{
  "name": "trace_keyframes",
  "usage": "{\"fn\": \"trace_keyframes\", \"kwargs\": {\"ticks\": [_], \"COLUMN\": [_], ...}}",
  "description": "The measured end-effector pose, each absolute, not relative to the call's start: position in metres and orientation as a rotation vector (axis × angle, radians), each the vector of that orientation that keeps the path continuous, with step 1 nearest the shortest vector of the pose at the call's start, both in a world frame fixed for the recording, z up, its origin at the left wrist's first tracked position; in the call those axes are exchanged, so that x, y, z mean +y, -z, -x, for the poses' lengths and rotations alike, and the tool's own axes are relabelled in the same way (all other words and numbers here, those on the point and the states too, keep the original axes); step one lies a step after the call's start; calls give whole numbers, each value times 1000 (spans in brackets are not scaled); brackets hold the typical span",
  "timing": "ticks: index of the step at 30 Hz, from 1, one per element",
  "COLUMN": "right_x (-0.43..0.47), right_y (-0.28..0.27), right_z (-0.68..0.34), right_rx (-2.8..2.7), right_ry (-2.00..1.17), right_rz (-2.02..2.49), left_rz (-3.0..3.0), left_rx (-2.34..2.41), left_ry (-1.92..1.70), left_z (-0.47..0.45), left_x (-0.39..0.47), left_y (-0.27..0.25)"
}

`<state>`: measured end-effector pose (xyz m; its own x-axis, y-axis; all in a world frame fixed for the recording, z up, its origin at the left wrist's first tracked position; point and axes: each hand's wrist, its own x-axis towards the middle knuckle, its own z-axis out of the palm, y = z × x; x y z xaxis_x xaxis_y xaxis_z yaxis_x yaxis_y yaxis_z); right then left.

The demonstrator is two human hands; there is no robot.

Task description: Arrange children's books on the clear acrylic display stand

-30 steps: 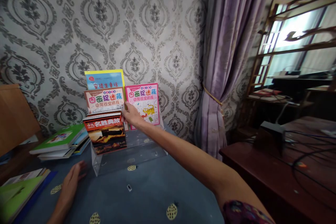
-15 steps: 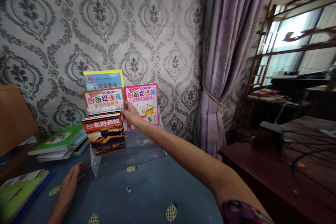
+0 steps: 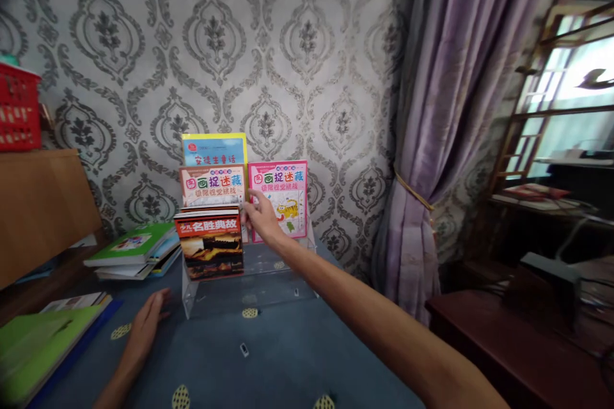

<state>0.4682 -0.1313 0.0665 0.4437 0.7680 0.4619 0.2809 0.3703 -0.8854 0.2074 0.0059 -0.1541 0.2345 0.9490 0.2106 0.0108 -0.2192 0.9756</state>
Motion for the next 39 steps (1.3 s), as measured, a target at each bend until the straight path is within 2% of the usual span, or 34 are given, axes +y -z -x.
{"fn": "trace_keyframes", "kwargs": {"ticks": [8,13,17,21,29,39], "right_x": [-149,-136,-122,-111,-106,-108], "right_y": [-9,6,3,2,-5,2], "right_z": [-456,-464,-464,-462,-467,-466], "right_rx": [-1170,-1207,-1230,-1198,-1219,-1250], "right_ry": [-296,-46,-55,-44,33,129], "right_rz": [1246,1354,1331,1307,1379,1434], "left_rz": [-1672,-1949,-2075,-2172,-2166,-2310], "left_rx": [959,901,772,683,650,731], "left_ry": [-1215,-1432,-1553,-1583,-1395,-1367], "left_z": [-209,-227,-249,-264,-267,-262], "left_x": [-10,-9,3,14,22,18], "left_y": [136,81,30,0,-18,-21]}}
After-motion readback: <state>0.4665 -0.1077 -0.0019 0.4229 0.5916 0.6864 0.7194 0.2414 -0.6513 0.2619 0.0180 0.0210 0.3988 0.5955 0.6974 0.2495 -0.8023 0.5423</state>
